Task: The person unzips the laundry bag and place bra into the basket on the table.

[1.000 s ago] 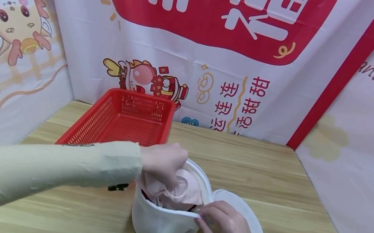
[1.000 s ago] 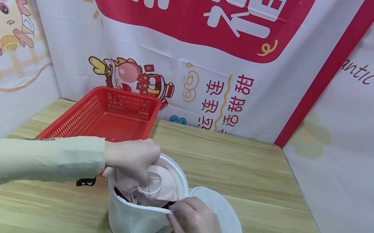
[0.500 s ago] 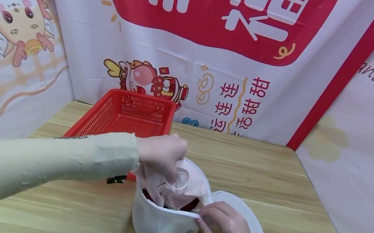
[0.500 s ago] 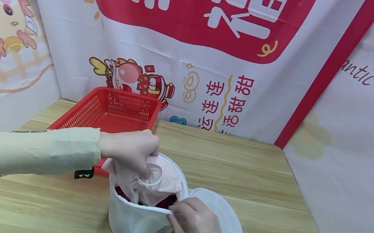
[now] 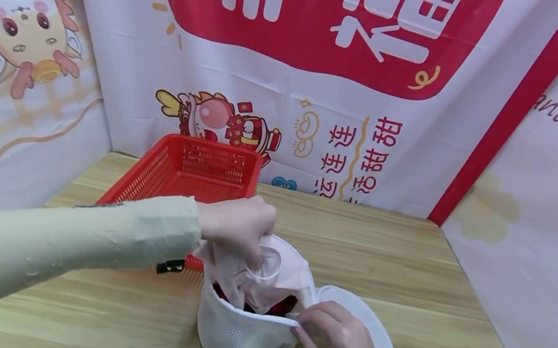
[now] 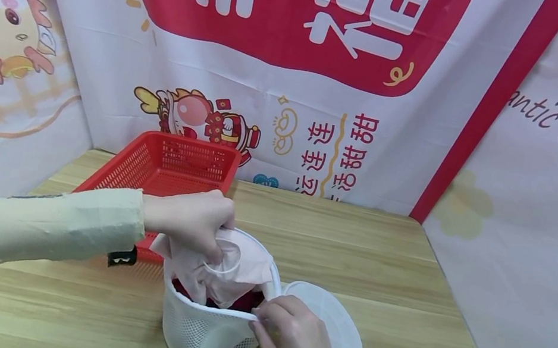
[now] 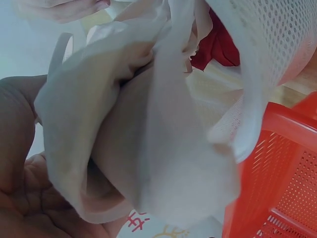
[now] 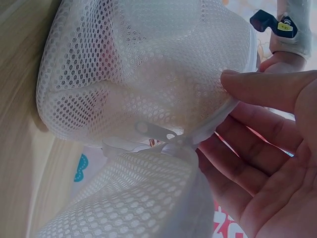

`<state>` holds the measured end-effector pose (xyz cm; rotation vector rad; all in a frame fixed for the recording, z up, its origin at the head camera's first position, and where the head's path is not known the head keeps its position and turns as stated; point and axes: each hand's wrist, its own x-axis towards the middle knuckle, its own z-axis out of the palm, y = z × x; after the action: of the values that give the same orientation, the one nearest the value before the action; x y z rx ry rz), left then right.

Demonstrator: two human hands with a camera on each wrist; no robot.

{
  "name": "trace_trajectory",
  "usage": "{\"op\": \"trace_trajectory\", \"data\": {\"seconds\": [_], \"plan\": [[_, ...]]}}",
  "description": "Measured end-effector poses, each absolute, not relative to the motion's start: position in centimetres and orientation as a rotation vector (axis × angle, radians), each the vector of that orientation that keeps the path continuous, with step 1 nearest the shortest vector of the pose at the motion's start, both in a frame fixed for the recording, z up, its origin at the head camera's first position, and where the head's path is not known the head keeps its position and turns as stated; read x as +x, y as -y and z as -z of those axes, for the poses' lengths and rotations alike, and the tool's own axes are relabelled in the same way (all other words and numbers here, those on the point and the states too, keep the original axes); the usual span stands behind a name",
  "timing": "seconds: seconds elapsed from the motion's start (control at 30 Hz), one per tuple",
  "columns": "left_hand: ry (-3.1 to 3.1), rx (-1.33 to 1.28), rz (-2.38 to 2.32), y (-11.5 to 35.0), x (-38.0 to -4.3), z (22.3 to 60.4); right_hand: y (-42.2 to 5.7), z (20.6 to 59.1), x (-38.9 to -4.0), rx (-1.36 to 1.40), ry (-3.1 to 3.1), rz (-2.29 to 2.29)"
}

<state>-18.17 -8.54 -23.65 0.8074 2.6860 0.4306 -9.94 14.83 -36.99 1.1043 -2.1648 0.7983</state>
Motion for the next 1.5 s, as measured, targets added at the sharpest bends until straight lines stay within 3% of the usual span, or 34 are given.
{"op": "trace_trajectory", "data": {"seconds": [1.5], "plan": [[-2.777,0.738,-0.668,12.1,-20.6,20.8,-15.0,36.8,-10.1,1.111,2.168,-0.797]]}}
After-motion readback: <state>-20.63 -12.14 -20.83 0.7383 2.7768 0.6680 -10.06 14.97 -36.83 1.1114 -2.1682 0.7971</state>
